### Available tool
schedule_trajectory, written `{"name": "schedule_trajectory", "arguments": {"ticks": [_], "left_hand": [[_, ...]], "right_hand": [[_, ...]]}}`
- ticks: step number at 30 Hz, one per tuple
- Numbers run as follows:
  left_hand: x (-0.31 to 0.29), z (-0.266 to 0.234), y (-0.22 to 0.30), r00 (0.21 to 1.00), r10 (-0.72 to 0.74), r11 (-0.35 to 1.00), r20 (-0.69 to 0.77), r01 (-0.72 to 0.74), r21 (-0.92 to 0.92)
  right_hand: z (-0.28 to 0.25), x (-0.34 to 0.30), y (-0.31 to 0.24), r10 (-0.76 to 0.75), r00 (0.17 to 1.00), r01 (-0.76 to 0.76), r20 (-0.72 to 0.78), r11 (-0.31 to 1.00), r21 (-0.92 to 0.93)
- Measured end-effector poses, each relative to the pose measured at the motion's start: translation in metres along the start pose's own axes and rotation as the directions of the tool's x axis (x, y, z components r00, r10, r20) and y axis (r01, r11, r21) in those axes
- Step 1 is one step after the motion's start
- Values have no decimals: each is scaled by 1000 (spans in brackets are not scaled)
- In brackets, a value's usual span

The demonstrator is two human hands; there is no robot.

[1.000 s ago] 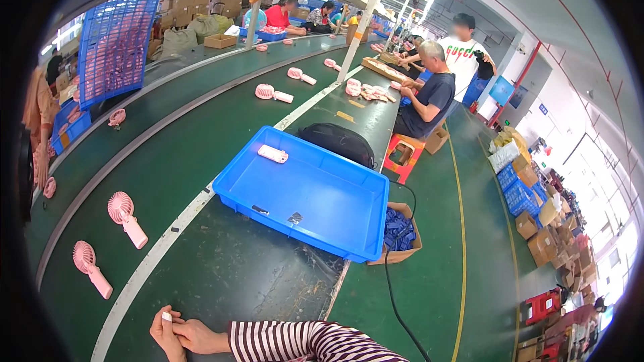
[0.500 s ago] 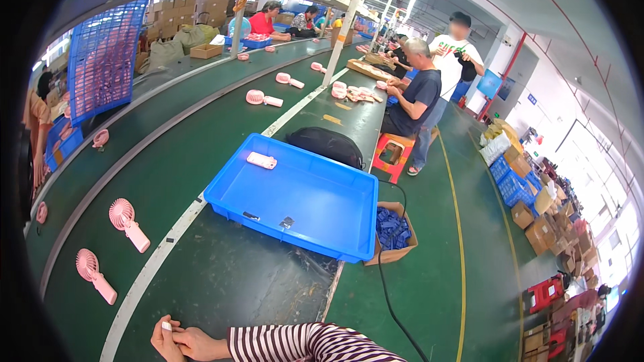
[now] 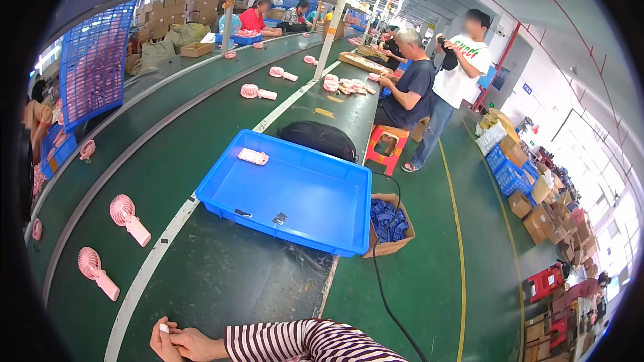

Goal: The person assembles handheld fans by connecting the fan heads to the handle housings and fitting the plastic casings together, then places the assembled fans onto the conveyor belt.

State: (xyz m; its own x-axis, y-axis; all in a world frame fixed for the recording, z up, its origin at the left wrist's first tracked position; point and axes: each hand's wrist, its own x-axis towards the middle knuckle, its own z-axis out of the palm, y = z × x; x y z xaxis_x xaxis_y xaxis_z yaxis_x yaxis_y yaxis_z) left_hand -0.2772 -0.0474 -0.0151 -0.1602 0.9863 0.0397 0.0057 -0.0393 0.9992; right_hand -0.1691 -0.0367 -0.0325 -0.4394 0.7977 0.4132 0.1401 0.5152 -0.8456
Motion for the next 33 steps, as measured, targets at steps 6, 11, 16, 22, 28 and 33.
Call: {"name": "schedule_trajectory", "arguments": {"ticks": [6, 11, 16, 22, 28, 33], "left_hand": [[0, -1, -2, 1000, -17, 1000, -5, 16, -10], [-1, 0, 3, 1000, -7, 1000, -7, 7, 7], [-2, 0, 2, 1000, 0, 1000, -13, 0, -5], [-1, -1, 1, 1000, -9, 1000, -17, 9, -8], [-1, -3, 0, 1000, -26, 1000, -17, 26, -10], [-2, 4, 4, 1000, -29, 1000, 8, 29, -10]], "right_hand": [[2, 0, -1, -77, 992, 77, -98, 997, -5], [2, -1, 2, 19, 999, -20, 37, 1000, 15], [4, -2, 3, 31, 999, -32, 44, 999, 15], [3, -1, 0, 43, 998, -43, 48, 999, 1], [6, -1, 6, -1, 997, 10, 76, 994, -112], [31, 23, 43, -722, 404, 783, -562, 591, -195]]}}
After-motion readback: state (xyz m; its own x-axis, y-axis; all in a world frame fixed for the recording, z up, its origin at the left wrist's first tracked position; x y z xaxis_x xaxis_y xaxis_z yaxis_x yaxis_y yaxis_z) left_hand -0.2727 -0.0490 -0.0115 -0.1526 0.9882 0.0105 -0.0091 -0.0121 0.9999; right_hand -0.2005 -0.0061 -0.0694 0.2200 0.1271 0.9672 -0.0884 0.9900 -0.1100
